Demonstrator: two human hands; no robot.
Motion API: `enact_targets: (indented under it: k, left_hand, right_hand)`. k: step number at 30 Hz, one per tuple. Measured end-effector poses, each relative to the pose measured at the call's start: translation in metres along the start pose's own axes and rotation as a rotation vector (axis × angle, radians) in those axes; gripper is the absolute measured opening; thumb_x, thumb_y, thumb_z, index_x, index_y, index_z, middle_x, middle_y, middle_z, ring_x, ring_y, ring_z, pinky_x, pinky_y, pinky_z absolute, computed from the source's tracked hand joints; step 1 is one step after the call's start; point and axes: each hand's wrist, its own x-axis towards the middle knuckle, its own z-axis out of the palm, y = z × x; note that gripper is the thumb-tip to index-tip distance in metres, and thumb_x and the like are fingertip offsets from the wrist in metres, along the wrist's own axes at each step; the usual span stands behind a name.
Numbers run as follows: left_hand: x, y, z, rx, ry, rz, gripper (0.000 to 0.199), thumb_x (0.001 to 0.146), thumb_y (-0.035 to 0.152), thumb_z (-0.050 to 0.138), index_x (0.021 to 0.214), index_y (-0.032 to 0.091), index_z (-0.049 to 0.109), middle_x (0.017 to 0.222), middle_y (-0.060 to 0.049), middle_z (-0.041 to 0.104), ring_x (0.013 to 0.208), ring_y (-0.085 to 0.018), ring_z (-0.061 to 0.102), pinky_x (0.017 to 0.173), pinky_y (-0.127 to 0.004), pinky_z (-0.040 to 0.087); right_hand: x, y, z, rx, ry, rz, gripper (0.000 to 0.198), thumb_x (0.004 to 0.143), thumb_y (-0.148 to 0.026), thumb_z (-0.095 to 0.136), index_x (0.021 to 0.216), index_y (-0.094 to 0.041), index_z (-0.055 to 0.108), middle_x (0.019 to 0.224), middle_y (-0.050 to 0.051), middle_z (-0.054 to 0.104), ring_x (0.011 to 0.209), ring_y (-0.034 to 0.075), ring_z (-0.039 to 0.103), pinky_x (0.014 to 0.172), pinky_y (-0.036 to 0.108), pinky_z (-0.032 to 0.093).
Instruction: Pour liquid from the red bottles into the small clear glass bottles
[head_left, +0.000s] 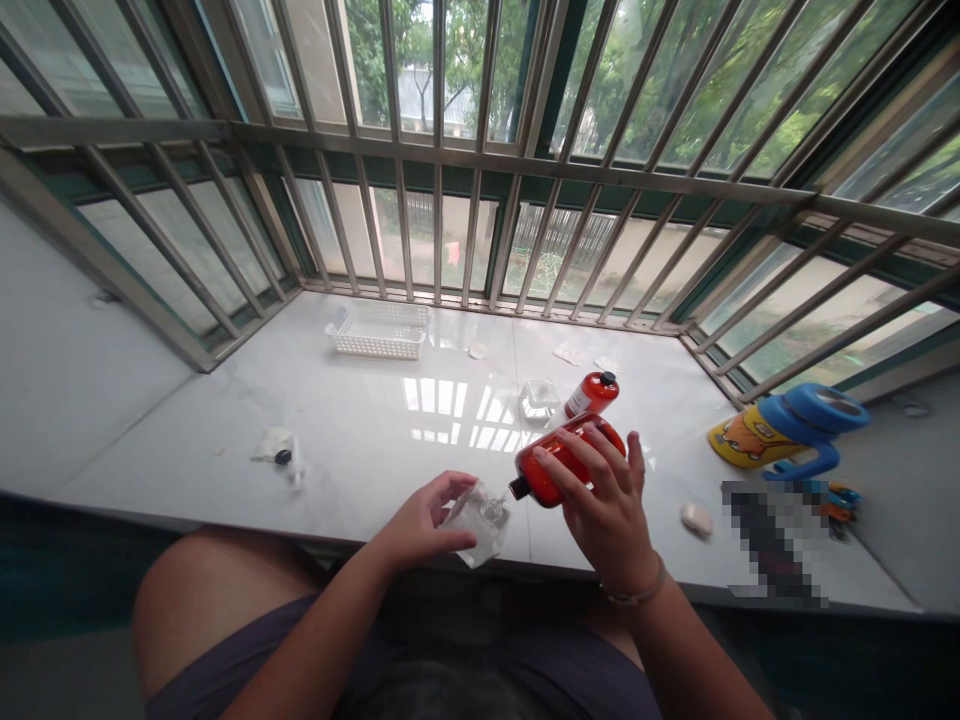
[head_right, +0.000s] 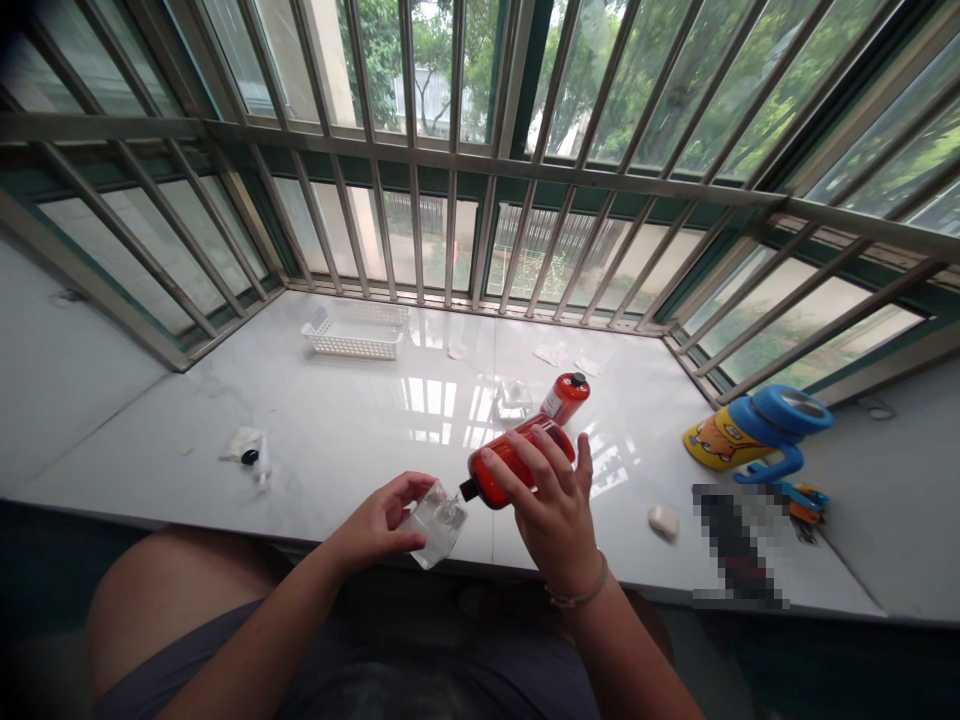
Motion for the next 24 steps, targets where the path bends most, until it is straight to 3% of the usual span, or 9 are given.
enact_targets:
  k: [24]
  left_hand:
    - [0.0011,-0.0091,-0.0031,-0.014,0.001,-0.004,0.075,0.073,0.042,0.099,0.136,0.023,0.061,0.138,-0.012,0.064,0.128,-0.034,0.064,0.112,-0.050,0.050]
  right_hand:
    - [0.0013,0.0007,-0.0034,-0.024,0.004,-0.011,0.056,0.098,-0.002,0.062,0.142,-0.038,0.066,0.145,0.003,0.068,0.151,0.029,0.050,0.134,0.070,0.020]
